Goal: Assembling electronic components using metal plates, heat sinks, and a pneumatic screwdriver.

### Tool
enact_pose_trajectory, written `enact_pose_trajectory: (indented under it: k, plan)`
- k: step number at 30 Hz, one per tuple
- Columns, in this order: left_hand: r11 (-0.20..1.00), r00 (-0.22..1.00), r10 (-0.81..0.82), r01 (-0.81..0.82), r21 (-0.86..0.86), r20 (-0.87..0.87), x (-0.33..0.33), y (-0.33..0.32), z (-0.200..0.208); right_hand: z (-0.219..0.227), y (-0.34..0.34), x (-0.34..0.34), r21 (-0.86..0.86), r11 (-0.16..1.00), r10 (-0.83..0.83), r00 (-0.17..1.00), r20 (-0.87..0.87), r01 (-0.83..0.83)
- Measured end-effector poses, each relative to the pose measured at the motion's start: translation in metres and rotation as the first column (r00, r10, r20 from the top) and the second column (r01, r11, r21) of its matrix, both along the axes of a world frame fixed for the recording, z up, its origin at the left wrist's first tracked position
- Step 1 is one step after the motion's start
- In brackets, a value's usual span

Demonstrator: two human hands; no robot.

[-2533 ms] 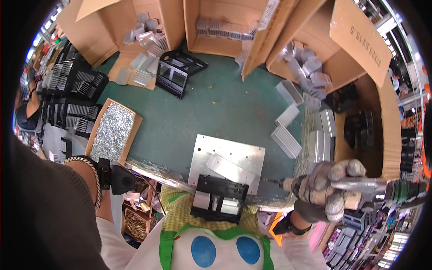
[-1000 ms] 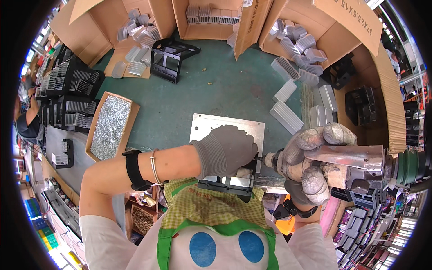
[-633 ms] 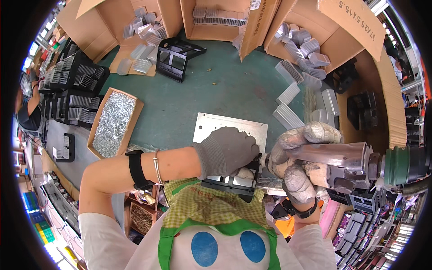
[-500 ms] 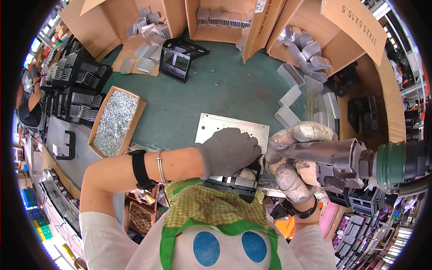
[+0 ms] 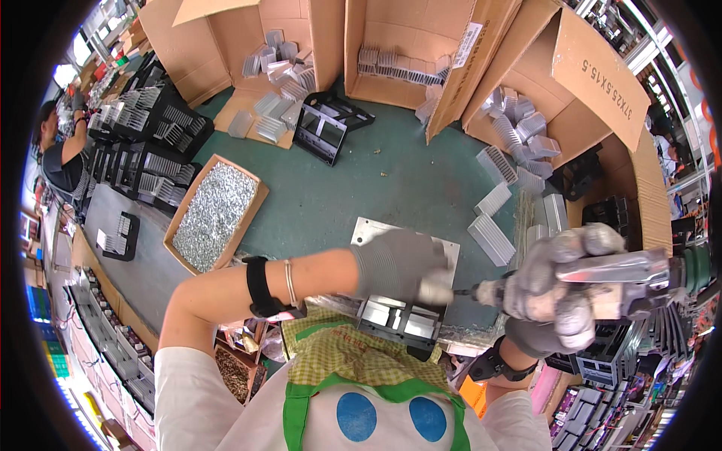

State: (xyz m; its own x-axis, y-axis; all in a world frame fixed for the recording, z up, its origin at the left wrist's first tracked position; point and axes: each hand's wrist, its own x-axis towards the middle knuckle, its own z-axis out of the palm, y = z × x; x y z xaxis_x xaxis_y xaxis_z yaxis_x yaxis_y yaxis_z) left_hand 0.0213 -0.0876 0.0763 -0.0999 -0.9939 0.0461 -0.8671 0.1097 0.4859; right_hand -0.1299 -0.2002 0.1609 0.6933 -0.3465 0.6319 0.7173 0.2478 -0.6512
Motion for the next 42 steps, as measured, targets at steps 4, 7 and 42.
enact_pose_trajectory:
  k: [4,7,42]
  plan:
    - [0.902,0.906,0.417,-0.403,-0.153,0.073,0.094,-0.018,-0.037,-0.011,-0.023,-0.017,0.036,0.998,-0.044,0.987,-0.155,0.05]
    - [0.866,0.845,0.496,-0.498,-0.044,0.198,0.109,-0.045,-0.064,-0.066,-0.039,0.006,0.603,0.673,0.381,0.9,0.213,-0.428]
    - [0.864,0.94,0.129,-0.263,-0.43,-0.315,0.006,0.059,0.015,0.003,0.044,0.022,0.038,0.886,-0.462,0.887,-0.004,0.461]
